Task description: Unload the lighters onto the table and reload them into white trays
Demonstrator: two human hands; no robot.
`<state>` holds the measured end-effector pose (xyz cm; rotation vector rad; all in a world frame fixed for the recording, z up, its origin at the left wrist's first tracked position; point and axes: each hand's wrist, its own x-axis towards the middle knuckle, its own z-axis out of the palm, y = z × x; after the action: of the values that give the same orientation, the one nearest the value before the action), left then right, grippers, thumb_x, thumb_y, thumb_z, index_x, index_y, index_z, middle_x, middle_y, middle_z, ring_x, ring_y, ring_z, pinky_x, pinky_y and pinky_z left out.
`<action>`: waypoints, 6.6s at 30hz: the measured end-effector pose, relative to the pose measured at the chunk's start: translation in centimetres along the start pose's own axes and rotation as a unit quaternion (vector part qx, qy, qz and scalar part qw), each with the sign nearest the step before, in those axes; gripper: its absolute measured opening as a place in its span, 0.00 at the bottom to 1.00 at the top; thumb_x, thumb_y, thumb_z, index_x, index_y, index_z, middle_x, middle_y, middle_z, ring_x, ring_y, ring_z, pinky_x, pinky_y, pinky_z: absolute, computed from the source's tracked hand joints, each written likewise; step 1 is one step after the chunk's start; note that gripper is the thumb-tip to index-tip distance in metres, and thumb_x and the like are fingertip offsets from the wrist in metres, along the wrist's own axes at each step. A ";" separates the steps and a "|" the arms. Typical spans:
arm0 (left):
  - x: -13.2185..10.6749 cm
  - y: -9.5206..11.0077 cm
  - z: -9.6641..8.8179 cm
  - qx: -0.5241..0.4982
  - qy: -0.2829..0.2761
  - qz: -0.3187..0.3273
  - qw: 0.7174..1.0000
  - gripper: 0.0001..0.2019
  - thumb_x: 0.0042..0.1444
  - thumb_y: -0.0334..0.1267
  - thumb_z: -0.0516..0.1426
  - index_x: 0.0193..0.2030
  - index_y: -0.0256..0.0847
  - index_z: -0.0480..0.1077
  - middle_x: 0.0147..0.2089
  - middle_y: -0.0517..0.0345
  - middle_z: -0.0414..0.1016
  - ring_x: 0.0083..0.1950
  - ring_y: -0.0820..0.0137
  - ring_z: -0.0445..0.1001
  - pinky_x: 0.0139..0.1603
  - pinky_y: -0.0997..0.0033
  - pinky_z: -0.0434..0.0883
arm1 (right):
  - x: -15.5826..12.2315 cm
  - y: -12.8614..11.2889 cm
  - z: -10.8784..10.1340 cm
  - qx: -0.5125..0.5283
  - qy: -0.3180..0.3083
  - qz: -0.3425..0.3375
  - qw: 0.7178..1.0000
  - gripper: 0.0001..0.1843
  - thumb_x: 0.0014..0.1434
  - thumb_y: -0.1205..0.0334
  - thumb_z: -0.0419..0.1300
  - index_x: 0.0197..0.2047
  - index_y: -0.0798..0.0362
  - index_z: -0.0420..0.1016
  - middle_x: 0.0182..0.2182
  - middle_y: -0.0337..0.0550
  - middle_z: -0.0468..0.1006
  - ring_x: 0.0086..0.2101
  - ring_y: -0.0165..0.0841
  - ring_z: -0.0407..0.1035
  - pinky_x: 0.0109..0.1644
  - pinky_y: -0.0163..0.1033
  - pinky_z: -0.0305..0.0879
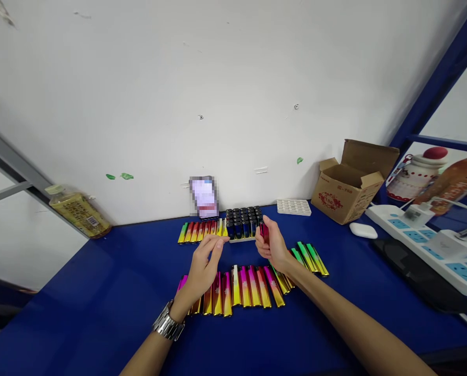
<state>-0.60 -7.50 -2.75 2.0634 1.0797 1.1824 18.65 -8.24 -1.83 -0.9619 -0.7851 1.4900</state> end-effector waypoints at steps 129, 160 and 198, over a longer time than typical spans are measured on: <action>6.4 0.4 4.7 -0.130 -0.020 -0.265 0.955 0.31 0.50 0.25 0.53 0.62 0.36 0.49 0.54 0.41 0.71 0.57 0.60 0.70 0.59 0.59 0.62 | 8.0 -0.8 -7.7 -0.534 0.020 -0.185 0.825 0.46 0.51 0.74 0.59 0.69 0.51 0.41 0.41 0.49 0.78 0.40 0.38 0.74 0.51 0.50 0.66; -2.8 -1.8 -7.1 0.296 -0.083 -0.183 0.934 0.16 0.58 0.45 0.44 0.42 0.39 0.66 0.43 0.44 0.72 0.47 0.55 0.73 0.49 0.54 0.68 | -0.1 -2.8 -1.8 -0.790 -0.130 -0.103 0.590 0.07 0.57 0.65 0.59 0.40 0.52 0.76 0.39 0.46 0.79 0.43 0.40 0.71 0.41 0.37 0.58; 2.4 -0.7 -0.5 -0.122 0.022 -0.133 0.983 0.15 0.44 0.48 0.64 0.34 0.40 0.76 0.28 0.57 0.79 0.31 0.64 0.77 0.35 0.61 0.75 | 0.2 1.7 3.0 -0.478 -0.133 -0.222 0.840 0.11 0.62 0.54 0.53 0.45 0.50 0.65 0.27 0.37 0.71 0.25 0.32 0.63 0.28 0.34 0.54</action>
<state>-0.63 -5.08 -1.95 1.6572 1.1282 1.1637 15.21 -8.20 -2.07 -1.1642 -1.9167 0.7718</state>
